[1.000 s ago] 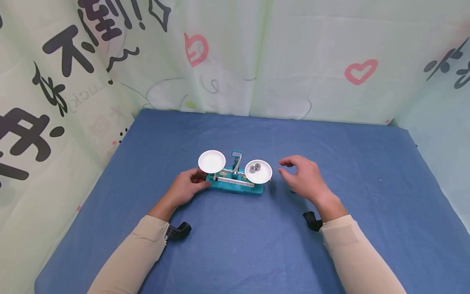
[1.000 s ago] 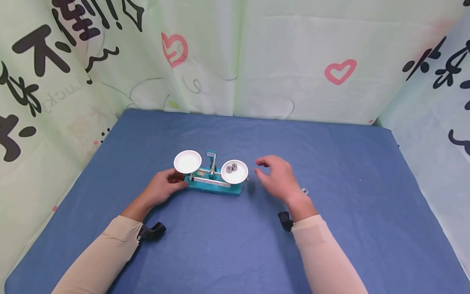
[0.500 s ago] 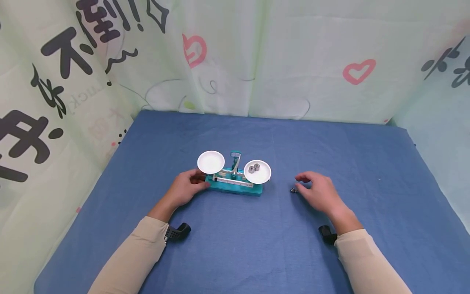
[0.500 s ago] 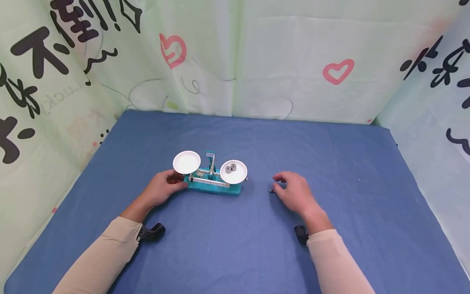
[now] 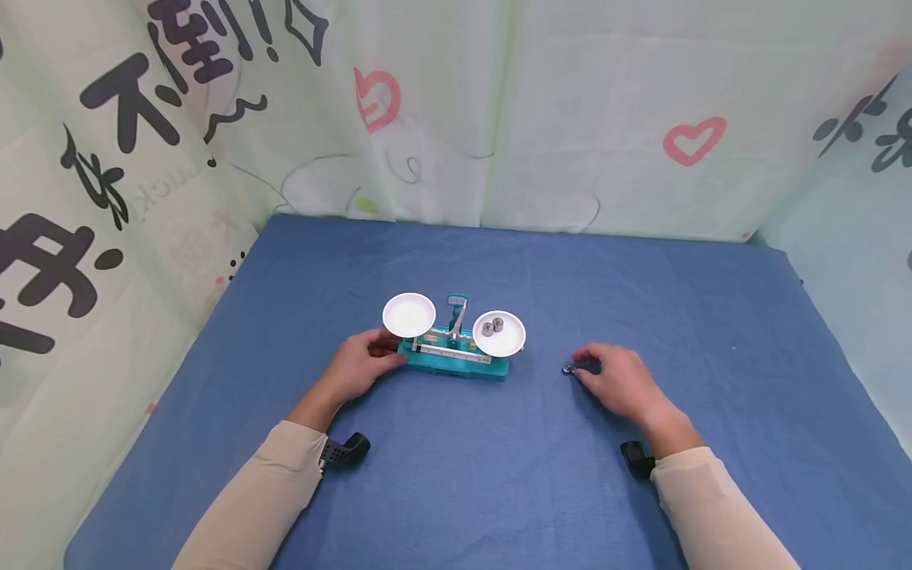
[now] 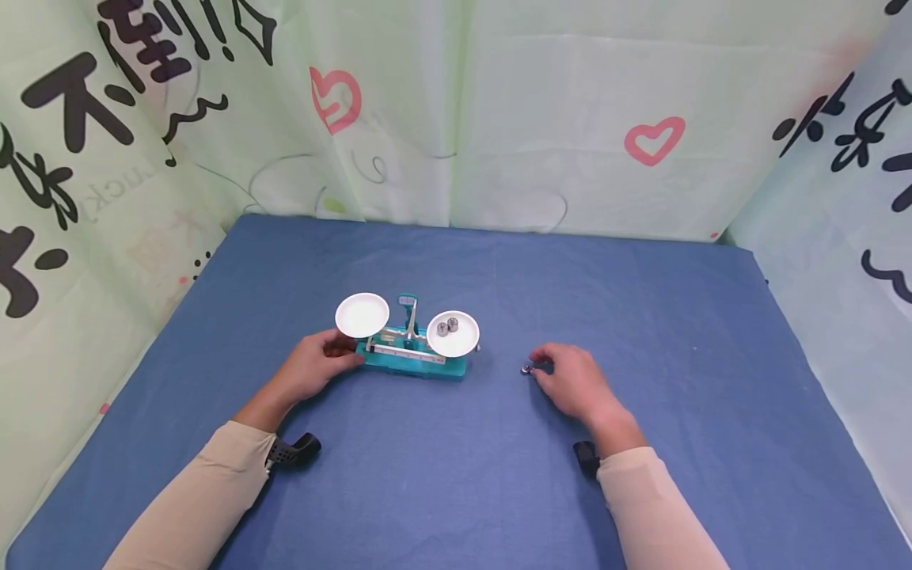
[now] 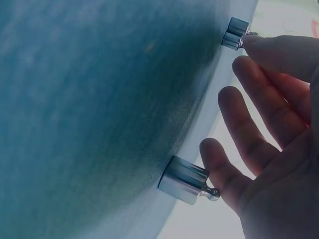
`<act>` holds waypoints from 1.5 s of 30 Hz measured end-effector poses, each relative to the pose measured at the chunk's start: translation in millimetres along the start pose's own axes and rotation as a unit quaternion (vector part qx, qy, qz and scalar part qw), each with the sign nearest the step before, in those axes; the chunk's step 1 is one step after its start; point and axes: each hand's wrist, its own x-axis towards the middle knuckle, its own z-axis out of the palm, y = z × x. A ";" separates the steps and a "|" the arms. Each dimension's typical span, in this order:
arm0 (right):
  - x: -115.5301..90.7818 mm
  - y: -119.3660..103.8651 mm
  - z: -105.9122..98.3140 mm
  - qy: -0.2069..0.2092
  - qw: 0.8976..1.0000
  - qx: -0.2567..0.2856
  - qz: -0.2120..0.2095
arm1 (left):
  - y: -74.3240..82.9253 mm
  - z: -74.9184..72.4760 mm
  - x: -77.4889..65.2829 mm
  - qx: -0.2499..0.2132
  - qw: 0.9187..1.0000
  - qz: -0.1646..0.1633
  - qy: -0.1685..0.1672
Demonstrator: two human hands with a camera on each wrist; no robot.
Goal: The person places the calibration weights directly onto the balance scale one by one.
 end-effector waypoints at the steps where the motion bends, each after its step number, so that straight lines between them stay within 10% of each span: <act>1: 0.2 -0.3 0.1 -0.002 1.000 -0.004 -0.001 | -0.2 0.0 -0.1 -0.001 1.000 0.000 0.000; 23: 4.9 -5.2 3.0 -0.025 0.999 -0.021 0.007 | 0.3 -1.8 1.2 0.003 1.000 0.000 -0.006; 45: 3.5 -15.5 -12.4 0.062 0.997 0.015 -0.035 | -1.0 -1.3 0.9 0.005 1.000 0.007 -0.002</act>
